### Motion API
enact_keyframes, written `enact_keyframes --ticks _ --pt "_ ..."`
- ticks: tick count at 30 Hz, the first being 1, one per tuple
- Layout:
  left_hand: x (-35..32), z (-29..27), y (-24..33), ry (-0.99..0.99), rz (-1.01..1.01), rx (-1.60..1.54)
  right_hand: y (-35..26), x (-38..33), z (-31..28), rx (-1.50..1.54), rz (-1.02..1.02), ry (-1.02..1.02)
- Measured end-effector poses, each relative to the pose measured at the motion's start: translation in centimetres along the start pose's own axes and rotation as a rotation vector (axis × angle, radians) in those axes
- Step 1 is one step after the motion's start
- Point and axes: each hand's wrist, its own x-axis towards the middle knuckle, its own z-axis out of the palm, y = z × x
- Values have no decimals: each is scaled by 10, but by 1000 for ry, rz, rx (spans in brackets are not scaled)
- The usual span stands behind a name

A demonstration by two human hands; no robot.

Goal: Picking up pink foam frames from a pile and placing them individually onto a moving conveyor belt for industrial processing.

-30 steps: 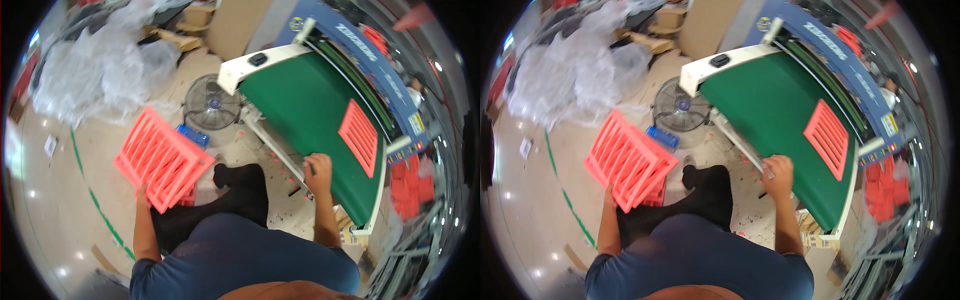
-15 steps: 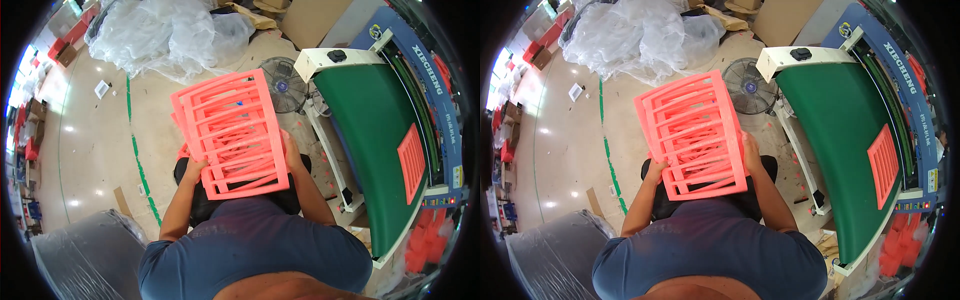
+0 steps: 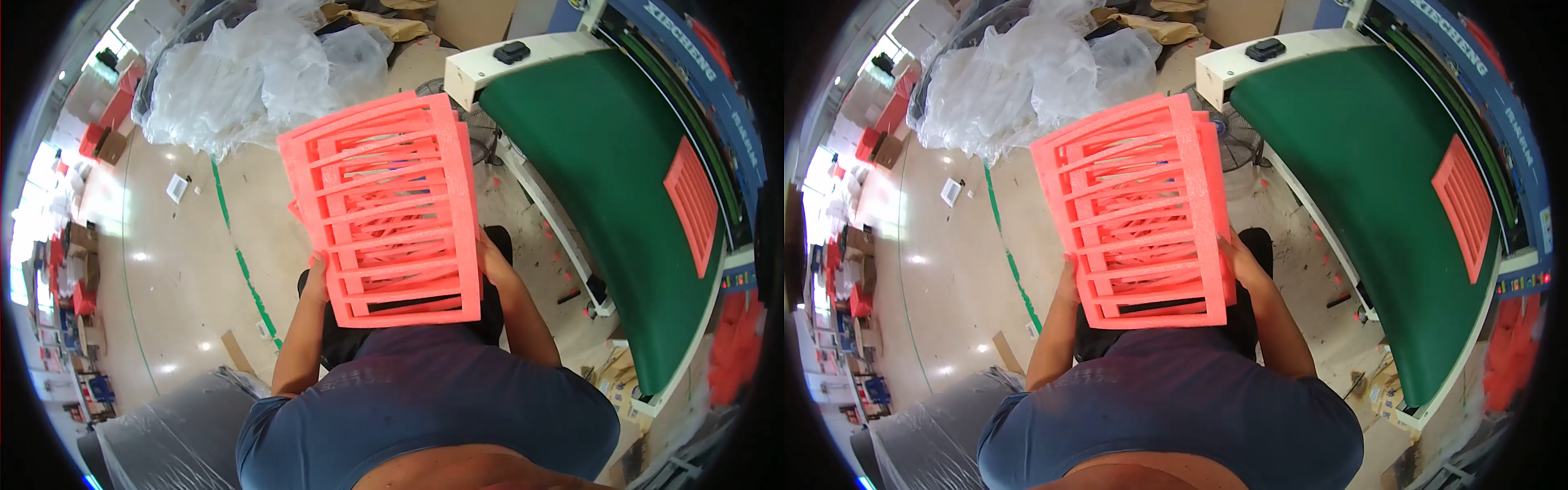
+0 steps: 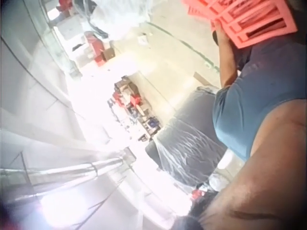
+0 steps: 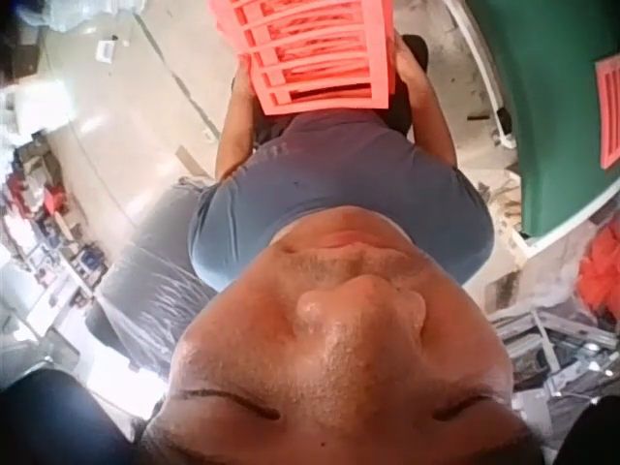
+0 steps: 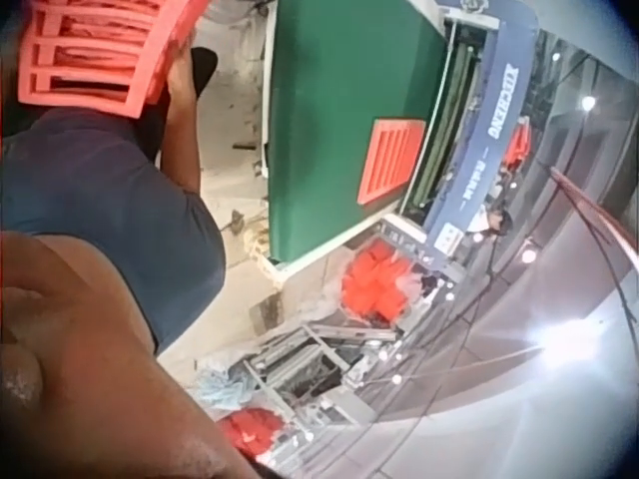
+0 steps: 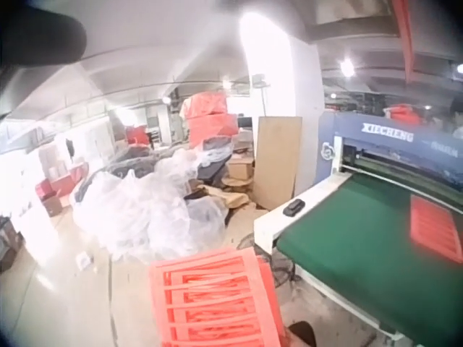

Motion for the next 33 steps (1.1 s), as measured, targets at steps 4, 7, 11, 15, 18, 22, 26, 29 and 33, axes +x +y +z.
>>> enact_keyframes --ticks 4,7,11,15,18,22,26,29,33 --pt "-21 24 19 10 92 73 -15 -11 10 34 -82 -37" --pt "-52 49 35 19 220 258 -27 -25 21 -68 -132 -39" --pt "-99 101 43 163 363 314 -13 -37 16 -184 -299 -140" --pt "-128 121 38 255 430 369 -22 -56 16 -427 -416 -249" --pt "-134 136 32 258 464 375 -19 -60 16 -235 -442 -323" --pt "-135 143 23 197 460 335 -31 -77 17 44 -377 -367" --pt "-132 158 16 154 412 306 -37 -96 -3 -41 -317 -367" --pt "-126 139 6 80 418 290 -56 -118 -7 -3 -304 -419" --pt "-103 162 7 -119 572 106 -73 -151 -1 -168 -348 -159"
